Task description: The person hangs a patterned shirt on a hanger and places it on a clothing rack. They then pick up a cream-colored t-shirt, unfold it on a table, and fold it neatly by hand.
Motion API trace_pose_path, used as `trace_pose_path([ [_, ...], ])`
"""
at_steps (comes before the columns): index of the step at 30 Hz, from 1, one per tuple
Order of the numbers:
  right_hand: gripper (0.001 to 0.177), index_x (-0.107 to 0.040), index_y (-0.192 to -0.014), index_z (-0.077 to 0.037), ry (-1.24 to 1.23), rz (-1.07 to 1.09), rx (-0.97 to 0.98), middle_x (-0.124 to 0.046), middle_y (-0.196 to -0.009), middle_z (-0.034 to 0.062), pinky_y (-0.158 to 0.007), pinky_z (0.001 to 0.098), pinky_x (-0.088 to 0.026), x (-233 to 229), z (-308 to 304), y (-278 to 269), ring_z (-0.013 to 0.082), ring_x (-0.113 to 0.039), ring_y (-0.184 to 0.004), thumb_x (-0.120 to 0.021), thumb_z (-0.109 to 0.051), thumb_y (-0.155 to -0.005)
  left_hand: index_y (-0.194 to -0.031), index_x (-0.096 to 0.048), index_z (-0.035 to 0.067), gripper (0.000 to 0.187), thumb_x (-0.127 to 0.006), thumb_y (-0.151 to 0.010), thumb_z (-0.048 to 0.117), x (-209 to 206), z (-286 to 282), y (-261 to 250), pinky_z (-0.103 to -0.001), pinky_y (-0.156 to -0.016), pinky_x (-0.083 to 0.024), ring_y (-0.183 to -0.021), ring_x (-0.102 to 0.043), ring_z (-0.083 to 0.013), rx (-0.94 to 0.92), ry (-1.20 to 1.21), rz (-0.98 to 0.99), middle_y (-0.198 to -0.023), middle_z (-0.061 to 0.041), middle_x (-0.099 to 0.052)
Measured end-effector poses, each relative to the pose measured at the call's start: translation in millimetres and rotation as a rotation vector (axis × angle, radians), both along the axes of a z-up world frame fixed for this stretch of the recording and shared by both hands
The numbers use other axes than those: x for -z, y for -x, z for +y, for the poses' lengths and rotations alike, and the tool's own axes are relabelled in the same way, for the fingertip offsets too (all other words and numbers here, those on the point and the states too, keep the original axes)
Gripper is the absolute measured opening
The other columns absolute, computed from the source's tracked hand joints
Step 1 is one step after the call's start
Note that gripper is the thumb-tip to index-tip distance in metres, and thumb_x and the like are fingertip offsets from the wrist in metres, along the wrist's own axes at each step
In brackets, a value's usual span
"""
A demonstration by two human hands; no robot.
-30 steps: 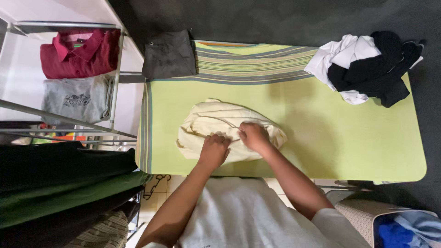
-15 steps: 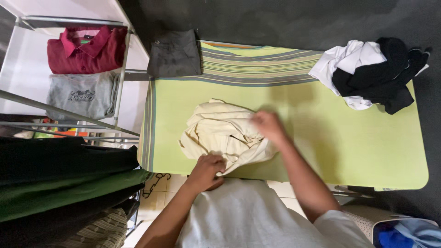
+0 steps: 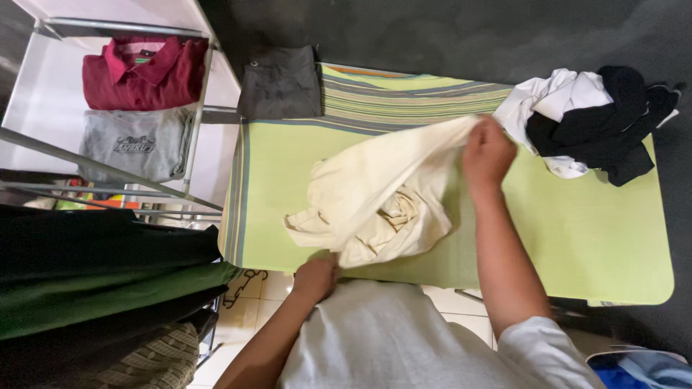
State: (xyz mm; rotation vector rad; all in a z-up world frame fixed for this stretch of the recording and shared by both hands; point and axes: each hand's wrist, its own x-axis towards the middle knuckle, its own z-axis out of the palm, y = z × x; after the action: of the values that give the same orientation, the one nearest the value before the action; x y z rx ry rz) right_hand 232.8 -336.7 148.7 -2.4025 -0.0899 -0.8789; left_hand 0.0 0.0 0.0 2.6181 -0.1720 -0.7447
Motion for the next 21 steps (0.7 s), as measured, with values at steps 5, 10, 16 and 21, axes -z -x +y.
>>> trace_pose_path([
  [5, 0.014, -0.055, -0.108, -0.007, -0.424, 0.3, -0.011, -0.066, -0.08, 0.0104, -0.06, 0.0388, -0.051, -19, 3, 12, 0.0247, -0.068, -0.066, -0.051, -0.003, -0.095, -0.115, -0.057, 0.008, 0.042, -0.07, -0.086, 0.036, -40, 5, -22, -0.049, -0.073, -0.055, -0.09, -0.07, -0.0374, -0.285, 0.166, -0.122, -0.097, -0.016, -0.071],
  [10, 0.023, -0.062, -0.102, 0.003, 0.087, 0.139, -0.267, -0.069, -0.094, 0.0167, -0.07, 0.0398, -0.057, 57, 0, 38, 0.0298, -0.07, -0.076, -0.066, -0.008, -0.082, -0.094, -0.062, 0.006, 0.035, -0.073, -0.086, 0.039, -52, -15, -41, -0.048, -0.072, -0.054, -0.085, -0.069, -0.0374, -0.293, 0.312, -0.194, -0.092, -0.015, -0.07],
  [16, 0.052, -0.072, -0.111, -0.01, -0.415, 1.575, -0.259, -0.076, -0.087, 0.0069, -0.054, 0.0355, -0.05, 120, 47, 89, 0.0236, -0.069, -0.07, -0.044, -0.054, -0.103, -0.093, -0.068, 0.0, 0.014, -0.07, -0.088, 0.012, -71, -40, -58, -0.046, -0.092, -0.05, -0.104, -0.062, -0.0382, 0.007, 0.819, -0.555, -0.102, -0.018, -0.069],
  [21, 0.053, -0.065, -0.13, -0.003, -0.642, 1.06, -0.58, -0.076, -0.115, 0.0099, -0.081, 0.0317, -0.058, 150, 39, 93, 0.0152, -0.07, -0.096, -0.063, -0.043, -0.096, -0.089, -0.07, 0.003, 0.005, -0.067, -0.085, 0.004, -67, -47, -63, -0.046, -0.106, -0.045, -0.114, -0.069, -0.0313, 0.216, 1.037, -0.343, -0.108, -0.012, -0.074],
])
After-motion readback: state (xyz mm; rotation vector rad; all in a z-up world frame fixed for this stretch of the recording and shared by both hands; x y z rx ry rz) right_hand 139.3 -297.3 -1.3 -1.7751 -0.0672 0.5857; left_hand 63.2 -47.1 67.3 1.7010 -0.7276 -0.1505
